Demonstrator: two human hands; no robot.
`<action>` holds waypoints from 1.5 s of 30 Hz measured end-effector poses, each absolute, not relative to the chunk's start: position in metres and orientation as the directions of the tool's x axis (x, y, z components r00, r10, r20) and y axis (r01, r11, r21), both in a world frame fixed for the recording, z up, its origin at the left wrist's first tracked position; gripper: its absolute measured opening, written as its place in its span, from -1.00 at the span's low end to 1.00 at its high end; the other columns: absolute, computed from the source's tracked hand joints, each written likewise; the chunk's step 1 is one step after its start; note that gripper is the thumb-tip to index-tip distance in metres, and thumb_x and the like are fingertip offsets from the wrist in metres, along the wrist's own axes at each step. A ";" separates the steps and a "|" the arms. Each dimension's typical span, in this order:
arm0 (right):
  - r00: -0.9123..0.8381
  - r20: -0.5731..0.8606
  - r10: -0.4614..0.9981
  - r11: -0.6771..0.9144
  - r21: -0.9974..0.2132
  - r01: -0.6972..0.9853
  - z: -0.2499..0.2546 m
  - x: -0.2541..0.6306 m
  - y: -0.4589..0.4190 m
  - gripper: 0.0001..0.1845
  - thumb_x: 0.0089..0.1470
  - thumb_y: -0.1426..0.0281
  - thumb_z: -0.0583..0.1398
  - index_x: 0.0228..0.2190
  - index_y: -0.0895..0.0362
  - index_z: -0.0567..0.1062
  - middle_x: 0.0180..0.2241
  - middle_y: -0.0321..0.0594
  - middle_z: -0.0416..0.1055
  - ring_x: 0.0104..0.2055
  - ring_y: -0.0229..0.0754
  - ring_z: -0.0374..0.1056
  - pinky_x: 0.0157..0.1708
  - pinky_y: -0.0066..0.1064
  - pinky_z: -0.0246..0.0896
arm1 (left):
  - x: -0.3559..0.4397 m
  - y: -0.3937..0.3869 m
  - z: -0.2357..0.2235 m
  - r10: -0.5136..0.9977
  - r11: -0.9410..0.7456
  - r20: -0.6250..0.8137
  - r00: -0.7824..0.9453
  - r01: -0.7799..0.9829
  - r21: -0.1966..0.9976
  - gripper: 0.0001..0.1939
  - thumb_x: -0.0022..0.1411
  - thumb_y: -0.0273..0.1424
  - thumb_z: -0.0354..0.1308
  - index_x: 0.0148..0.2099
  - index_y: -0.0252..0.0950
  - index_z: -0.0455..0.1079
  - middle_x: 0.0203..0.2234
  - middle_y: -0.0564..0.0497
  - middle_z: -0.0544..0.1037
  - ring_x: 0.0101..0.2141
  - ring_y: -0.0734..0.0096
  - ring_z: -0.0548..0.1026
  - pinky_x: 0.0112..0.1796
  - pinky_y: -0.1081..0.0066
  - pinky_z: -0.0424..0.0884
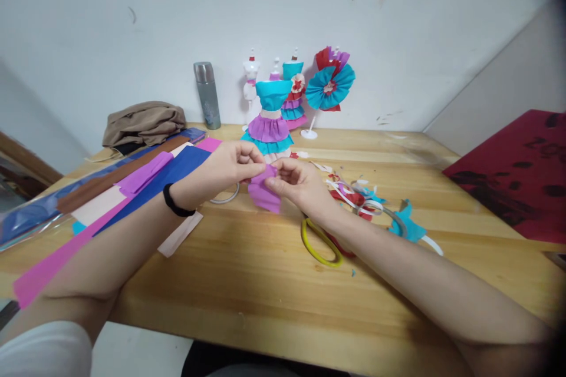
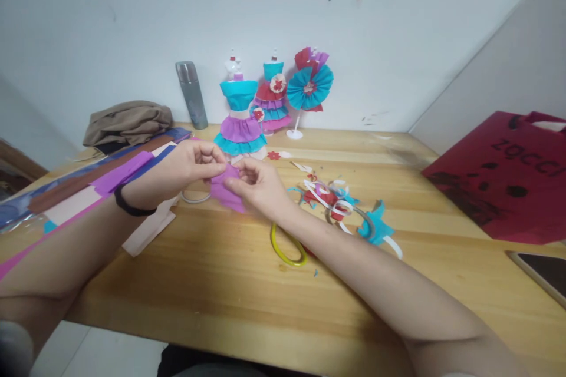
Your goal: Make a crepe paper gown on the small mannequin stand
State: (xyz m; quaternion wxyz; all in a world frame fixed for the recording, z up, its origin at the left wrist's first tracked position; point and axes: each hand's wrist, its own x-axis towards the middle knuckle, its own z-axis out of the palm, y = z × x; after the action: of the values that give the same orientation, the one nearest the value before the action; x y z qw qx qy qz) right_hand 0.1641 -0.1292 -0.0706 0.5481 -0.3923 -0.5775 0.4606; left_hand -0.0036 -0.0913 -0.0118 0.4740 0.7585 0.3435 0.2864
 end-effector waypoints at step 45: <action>-0.115 0.262 0.958 0.279 -0.944 0.175 -0.058 0.188 -0.131 -0.88 -0.06 0.28 0.36 -0.47 0.06 0.60 -0.52 -0.28 0.51 -0.52 -0.24 0.36 -0.49 -0.38 0.28 | -0.084 -0.064 0.038 0.658 -0.708 0.104 0.746 0.566 0.423 -0.87 0.13 -0.34 0.20 -0.31 -0.25 0.56 -0.53 0.09 0.53 -0.53 0.51 0.39 -0.47 0.51 0.20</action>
State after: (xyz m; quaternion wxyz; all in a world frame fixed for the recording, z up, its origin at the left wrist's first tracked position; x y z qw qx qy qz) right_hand 0.1881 -0.1309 -0.0579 0.4910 -0.4487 -0.6313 0.3988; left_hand -0.0842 -0.0638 0.0384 0.1857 0.9156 0.3342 0.1244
